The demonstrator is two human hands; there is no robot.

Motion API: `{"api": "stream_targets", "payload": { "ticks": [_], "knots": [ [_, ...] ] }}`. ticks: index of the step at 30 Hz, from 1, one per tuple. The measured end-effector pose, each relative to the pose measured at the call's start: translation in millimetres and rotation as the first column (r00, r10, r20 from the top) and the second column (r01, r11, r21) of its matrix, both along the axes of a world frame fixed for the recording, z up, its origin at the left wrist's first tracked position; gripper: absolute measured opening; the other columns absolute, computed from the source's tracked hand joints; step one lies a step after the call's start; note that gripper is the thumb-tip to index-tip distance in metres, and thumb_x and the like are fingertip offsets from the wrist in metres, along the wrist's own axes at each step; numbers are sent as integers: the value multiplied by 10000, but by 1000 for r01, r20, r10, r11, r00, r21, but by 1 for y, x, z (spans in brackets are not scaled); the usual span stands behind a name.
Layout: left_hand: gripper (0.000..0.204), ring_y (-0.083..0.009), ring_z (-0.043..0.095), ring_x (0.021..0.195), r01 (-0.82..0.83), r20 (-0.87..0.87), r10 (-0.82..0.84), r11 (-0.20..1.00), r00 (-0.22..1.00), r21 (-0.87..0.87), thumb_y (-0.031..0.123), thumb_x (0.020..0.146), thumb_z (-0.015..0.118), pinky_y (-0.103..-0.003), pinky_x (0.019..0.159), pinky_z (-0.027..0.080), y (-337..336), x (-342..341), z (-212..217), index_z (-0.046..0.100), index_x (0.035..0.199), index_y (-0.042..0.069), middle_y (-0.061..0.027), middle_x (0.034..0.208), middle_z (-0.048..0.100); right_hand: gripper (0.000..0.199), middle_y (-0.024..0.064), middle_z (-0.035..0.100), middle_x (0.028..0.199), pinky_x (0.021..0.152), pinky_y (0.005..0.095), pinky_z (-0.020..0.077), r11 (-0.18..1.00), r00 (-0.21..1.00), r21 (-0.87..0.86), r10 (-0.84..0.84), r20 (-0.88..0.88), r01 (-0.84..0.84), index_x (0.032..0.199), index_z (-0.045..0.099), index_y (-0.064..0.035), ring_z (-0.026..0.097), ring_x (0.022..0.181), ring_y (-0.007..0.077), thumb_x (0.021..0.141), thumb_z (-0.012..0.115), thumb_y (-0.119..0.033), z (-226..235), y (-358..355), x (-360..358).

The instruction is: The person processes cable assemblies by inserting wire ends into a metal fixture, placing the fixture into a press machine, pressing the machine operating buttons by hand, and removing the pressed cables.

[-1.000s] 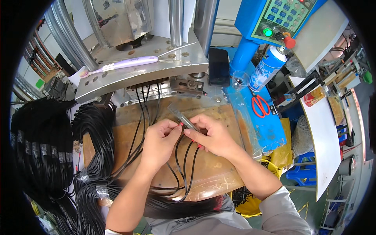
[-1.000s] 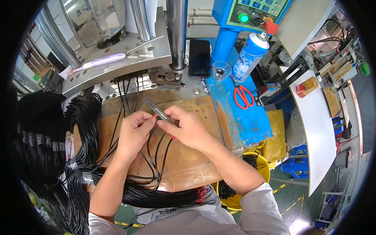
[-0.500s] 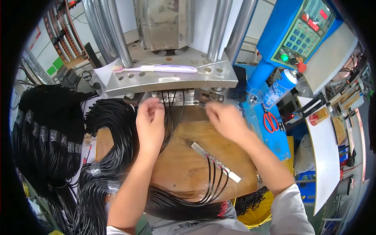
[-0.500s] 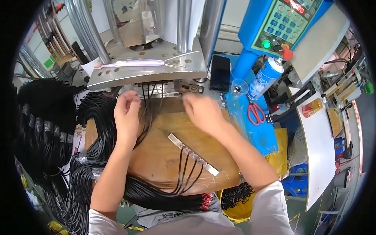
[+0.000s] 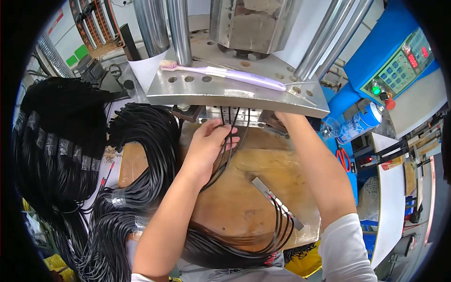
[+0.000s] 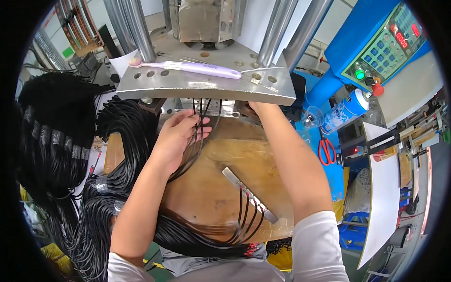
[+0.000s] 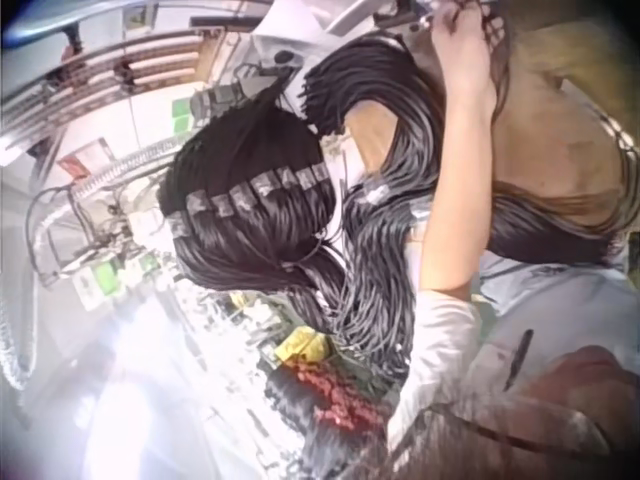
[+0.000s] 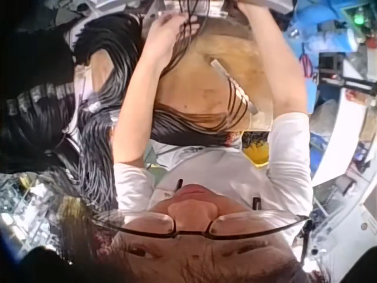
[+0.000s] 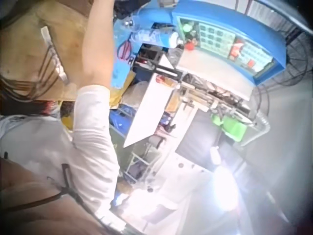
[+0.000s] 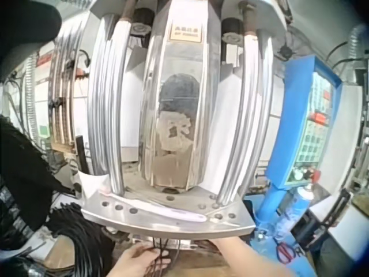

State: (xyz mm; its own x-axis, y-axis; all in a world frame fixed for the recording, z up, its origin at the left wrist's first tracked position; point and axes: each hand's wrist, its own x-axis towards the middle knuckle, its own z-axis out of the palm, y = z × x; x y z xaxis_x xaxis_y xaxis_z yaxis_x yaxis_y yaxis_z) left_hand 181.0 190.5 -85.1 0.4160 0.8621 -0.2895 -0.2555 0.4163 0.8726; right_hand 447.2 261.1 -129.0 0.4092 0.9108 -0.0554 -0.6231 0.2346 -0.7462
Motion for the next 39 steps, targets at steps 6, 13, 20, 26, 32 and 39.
{"api": "stream_targets", "payload": {
  "ticks": [6,13,20,26,32,39],
  "knots": [
    [370,-311,683,1075,105,138,-100,994,985,-32,245,1048,569,-412,988,546,2,5,-5,484,1291,-22,-217,1222,649,359,145,547,1381,1064,416,481,998,1000,58,-24,-6,24,1376,494,-56,550,1254,261,1041,538,-176,17,-16,-8],
    [487,-383,675,1081,464,417,-325,836,849,-293,473,1081,458,-464,981,536,-52,11,16,471,1319,49,-261,1170,657,200,70,640,859,543,282,511,942,818,-311,277,505,-127,1116,618,-37,618,675,151,1001,635,-200,50,-102,-11],
    [292,-174,536,646,350,328,-210,817,921,-458,340,1067,549,-282,557,398,-106,9,7,607,1078,54,-46,760,596,320,26,663,823,575,259,493,747,537,-628,629,562,-218,1031,684,-10,612,683,110,976,717,-323,67,-178,-31],
    [212,-97,422,537,302,248,-211,849,946,-433,283,1054,595,-235,485,280,-120,6,0,568,1021,76,26,670,446,418,67,670,735,619,323,447,872,301,-464,490,818,-158,927,718,36,568,673,125,947,721,-382,31,-170,-39],
    [160,-113,418,550,362,394,-268,913,879,-186,204,1072,545,-259,512,331,-141,-42,66,541,1052,45,29,669,379,325,44,661,729,609,331,465,834,245,-549,521,818,58,899,707,14,601,667,158,990,689,-297,47,-220,8],
    [352,-193,569,676,127,-681,697,672,225,730,300,1036,613,-370,636,463,40,-245,59,587,883,-16,-103,718,565,241,190,624,1011,817,423,497,975,-436,143,-55,898,173,1038,686,31,604,926,374,834,752,-80,52,-326,20]
  ]
}}
